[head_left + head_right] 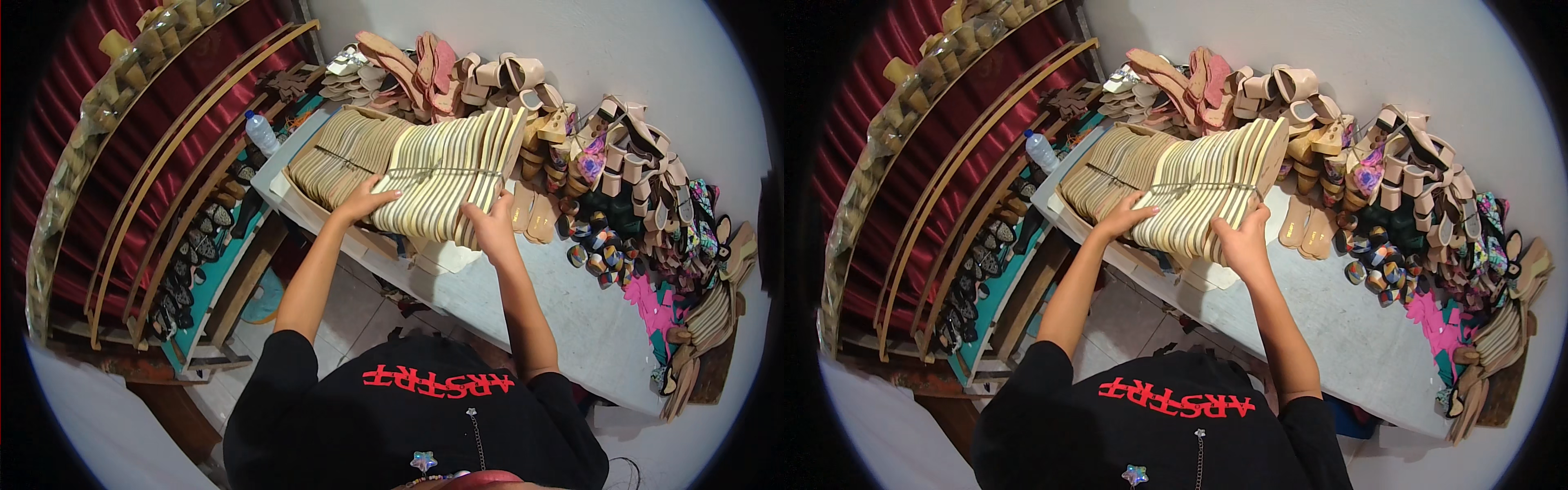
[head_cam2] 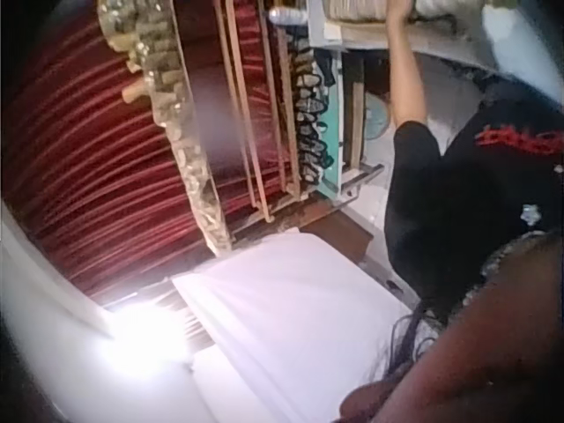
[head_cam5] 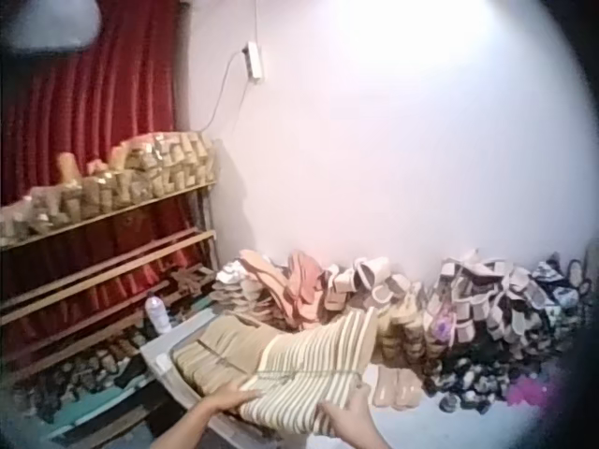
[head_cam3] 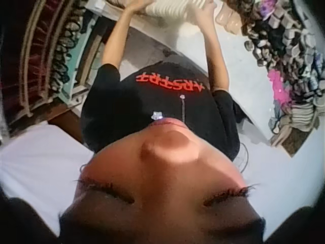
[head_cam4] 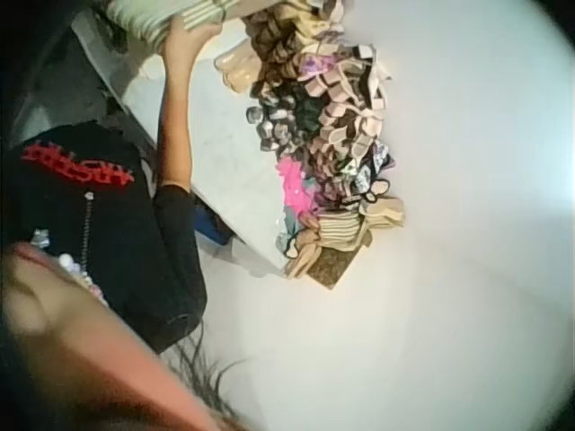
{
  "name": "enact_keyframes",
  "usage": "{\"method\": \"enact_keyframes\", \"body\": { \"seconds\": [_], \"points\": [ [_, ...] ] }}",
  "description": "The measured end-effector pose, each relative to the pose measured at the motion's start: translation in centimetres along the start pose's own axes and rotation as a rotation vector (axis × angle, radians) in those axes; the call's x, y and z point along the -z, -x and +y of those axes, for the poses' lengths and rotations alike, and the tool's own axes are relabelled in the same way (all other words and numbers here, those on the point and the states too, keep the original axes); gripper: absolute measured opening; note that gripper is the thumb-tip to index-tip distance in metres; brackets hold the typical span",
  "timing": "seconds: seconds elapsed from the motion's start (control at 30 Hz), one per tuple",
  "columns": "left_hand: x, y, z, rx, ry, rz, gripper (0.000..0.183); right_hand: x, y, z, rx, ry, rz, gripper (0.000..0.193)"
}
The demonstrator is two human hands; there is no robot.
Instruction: The recorder organizes and bundles various types of shoe soles and platform components on a workshop table.
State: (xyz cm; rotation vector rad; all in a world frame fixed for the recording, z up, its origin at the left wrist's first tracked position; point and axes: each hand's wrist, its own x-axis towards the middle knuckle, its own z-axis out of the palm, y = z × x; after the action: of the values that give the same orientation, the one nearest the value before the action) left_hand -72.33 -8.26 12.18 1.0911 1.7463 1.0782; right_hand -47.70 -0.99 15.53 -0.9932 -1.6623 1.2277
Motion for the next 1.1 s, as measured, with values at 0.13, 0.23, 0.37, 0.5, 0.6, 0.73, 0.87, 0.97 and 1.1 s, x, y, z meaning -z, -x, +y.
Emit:
{"method": "enact_keyframes", "body": {
  "seconds": [0.13, 0.23, 0.37, 0.5, 0.6, 0.73, 0.87, 0.97, 1.1],
  "points": [
    [0.3, -1.4, -0.4, 0.114, -0.141, -0.001, 0.081, -1.2, -0.2, -1.2, 0.071, 0.157, 0.000, 0.066],
    [0.4, -2.5, -1.8, 0.141, 0.048, -0.034, 0.074, -1.2, 0.2, -1.4, 0.023, 0.074, -0.007, 0.066],
    [-0.2, -2.1, -1.3, 0.120, 0.196, -0.092, 0.074, -0.2, 1.4, -1.2, -0.043, -0.093, 0.028, 0.068],
    [0.7, -0.4, 0.8, 0.002, 0.262, -0.066, 0.075, 0.2, 2.7, -1.8, -0.012, -0.245, 0.022, 0.069],
    [2.6, 1.5, 5.0, -0.050, 0.234, -0.008, 0.070, -0.6, 2.6, -2.3, 0.045, -0.298, 0.005, 0.071],
    [7.1, 1.9, 6.0, -0.108, 0.102, 0.094, 0.074, -4.6, 1.0, -0.8, 0.028, -0.438, -0.062, 0.077],
    [12.2, 1.7, 3.8, -0.120, -0.047, 0.229, 0.078, -10.3, -0.1, -0.6, -0.032, -0.537, -0.169, 0.078],
    [13.8, 1.1, 2.5, -0.075, -0.047, 0.212, 0.076, -12.9, -0.6, 0.1, -0.035, -0.477, -0.149, 0.079],
    [16.8, -0.3, 0.7, -0.052, -0.103, 0.219, 0.075, -15.7, -0.8, 0.3, -0.042, -0.486, -0.169, 0.076]
  ]
}}
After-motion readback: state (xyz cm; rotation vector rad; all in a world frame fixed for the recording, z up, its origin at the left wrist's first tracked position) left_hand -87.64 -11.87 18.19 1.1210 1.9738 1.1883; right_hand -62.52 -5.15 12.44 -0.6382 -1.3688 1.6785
